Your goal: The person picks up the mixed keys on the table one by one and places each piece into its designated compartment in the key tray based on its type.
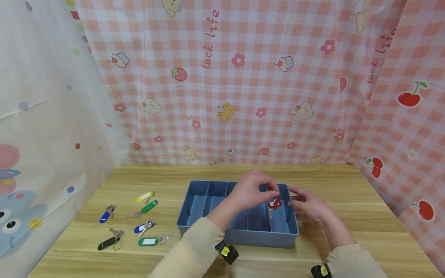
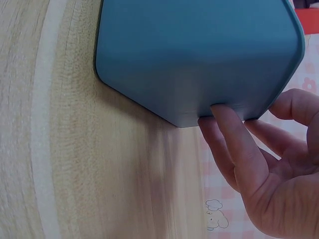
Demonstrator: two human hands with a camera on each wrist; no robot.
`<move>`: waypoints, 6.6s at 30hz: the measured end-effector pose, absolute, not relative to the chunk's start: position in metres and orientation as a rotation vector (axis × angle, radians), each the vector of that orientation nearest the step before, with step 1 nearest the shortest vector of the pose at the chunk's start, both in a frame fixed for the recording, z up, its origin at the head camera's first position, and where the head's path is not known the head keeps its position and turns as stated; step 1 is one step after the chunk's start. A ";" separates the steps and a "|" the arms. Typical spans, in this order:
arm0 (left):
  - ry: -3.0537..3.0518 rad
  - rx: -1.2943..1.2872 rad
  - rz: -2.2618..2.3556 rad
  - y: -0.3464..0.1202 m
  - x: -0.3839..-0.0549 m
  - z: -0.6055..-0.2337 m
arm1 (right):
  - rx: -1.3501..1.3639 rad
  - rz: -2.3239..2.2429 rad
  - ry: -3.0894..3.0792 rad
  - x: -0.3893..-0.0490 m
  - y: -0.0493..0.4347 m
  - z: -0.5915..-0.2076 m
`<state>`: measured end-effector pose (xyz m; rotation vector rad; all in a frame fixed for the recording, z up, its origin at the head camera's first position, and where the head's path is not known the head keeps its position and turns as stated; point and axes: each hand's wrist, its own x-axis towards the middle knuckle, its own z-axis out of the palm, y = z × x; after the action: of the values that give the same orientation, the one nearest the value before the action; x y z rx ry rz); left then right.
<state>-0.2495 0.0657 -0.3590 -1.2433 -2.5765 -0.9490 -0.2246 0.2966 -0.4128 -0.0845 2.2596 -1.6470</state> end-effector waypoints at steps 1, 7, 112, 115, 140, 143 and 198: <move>-2.584 -1.233 -0.951 0.067 -0.250 -0.359 | -0.086 -1.650 2.256 -0.225 0.297 -0.413; -2.603 -1.204 -0.958 0.073 -0.251 -0.360 | -0.102 -1.671 2.238 -0.224 0.297 -0.413; -2.502 -1.229 -1.066 -0.033 -0.217 -0.356 | -0.096 -1.630 2.296 -0.224 0.295 -0.414; -2.485 -1.227 -1.054 -0.039 -0.217 -0.357 | -0.099 -1.631 2.295 -0.224 0.295 -0.414; -2.381 -1.082 -0.856 -0.101 -0.216 -0.365 | -0.099 -1.606 2.301 -0.225 0.296 -0.413; -2.366 -1.080 -0.819 -0.109 -0.218 -0.366 | -0.099 -1.601 2.302 -0.225 0.296 -0.413; -2.696 -1.068 -0.597 -0.241 -0.226 -0.420 | -0.094 -1.612 2.297 -0.224 0.297 -0.413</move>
<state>-0.2260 -0.2409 -0.4201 -1.0685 -2.6962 -0.5966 -0.2244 0.2967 -0.4133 -0.0940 2.2972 -1.6120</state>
